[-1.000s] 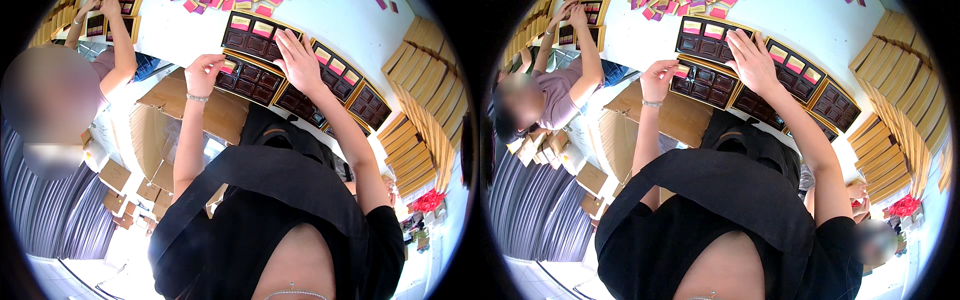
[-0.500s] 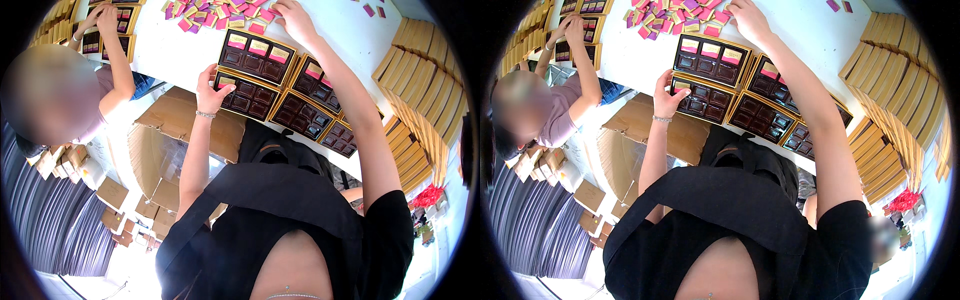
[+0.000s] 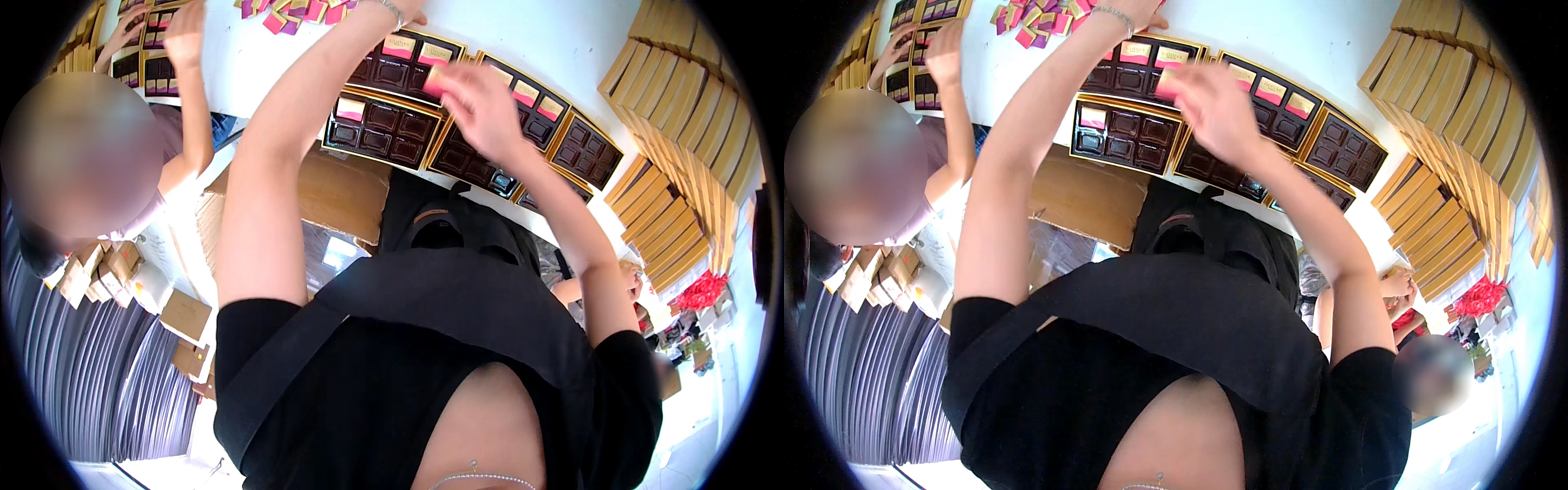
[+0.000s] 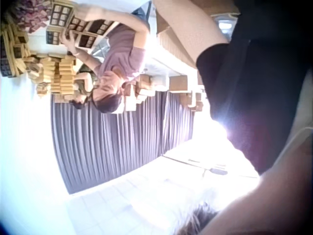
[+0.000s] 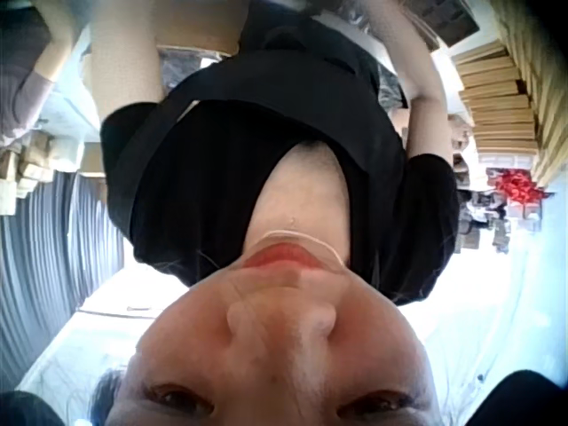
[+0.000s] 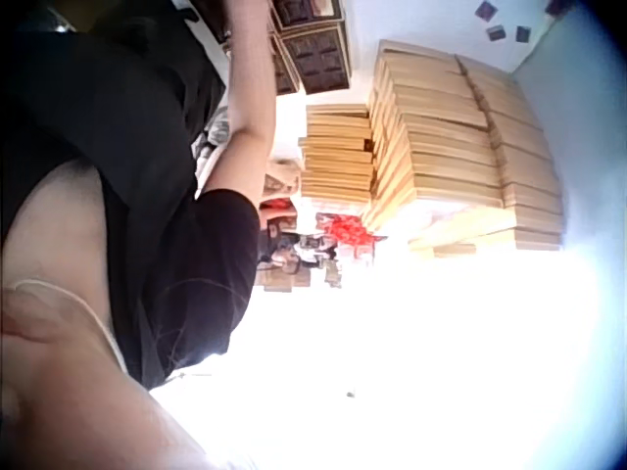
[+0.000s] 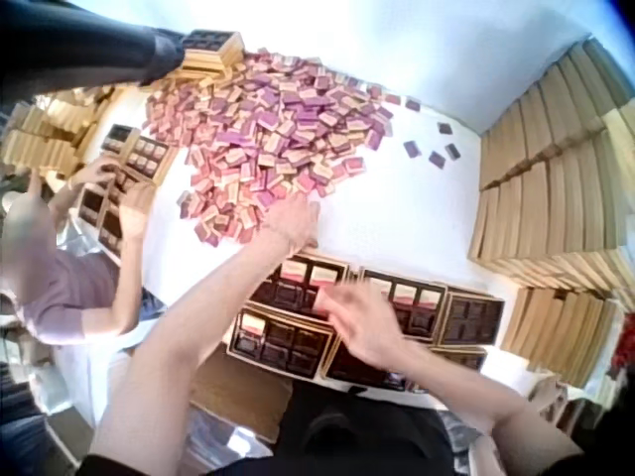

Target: The person places small colorful rectangular items into compartmentalized trays on a table, then covers them with clear plastic lids. The person stacks the completed trays and repeats the process with additional trays and items.

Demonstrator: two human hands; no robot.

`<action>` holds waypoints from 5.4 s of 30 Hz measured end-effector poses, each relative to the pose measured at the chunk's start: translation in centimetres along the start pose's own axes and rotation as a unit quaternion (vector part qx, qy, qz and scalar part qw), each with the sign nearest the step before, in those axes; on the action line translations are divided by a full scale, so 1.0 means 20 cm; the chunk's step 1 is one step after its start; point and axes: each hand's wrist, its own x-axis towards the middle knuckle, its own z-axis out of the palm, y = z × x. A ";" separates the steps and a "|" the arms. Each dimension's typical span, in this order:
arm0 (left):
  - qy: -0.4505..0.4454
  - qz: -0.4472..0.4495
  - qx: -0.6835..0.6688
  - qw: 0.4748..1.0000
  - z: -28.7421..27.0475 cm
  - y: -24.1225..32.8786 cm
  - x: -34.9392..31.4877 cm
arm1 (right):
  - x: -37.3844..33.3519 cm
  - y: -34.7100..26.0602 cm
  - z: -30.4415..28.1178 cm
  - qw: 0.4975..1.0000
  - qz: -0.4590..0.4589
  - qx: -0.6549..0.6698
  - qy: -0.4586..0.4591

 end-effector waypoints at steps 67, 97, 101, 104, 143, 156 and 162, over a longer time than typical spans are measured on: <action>0.225 -0.101 -0.261 0.933 0.06 -0.32 -0.72 | 0.66 0.47 0.19 0.918 -0.129 -0.198 -0.319; 0.147 -0.150 -0.629 0.749 0.04 -0.30 -0.04 | 0.39 0.72 -0.11 0.932 0.357 0.042 -0.049; 0.107 -0.146 -0.636 0.750 -0.02 -0.23 -0.14 | 0.31 0.69 -0.14 0.968 0.189 -0.160 -0.039; 0.081 -0.122 -0.645 0.750 -0.07 -0.14 -0.33 | 0.43 0.69 -0.21 0.962 -0.170 -0.213 -0.029; 0.037 0.163 -0.064 0.984 0.37 0.71 -1.07 | -0.78 -0.03 -0.14 0.969 0.050 -0.239 -0.026; 0.259 -0.022 -0.060 0.964 0.13 -0.15 0.14 | 0.74 0.74 0.20 0.964 -0.050 -0.244 0.090; 0.139 0.014 -0.093 0.986 0.20 -0.14 0.20 | 0.55 0.92 0.10 0.973 -0.070 -0.221 0.015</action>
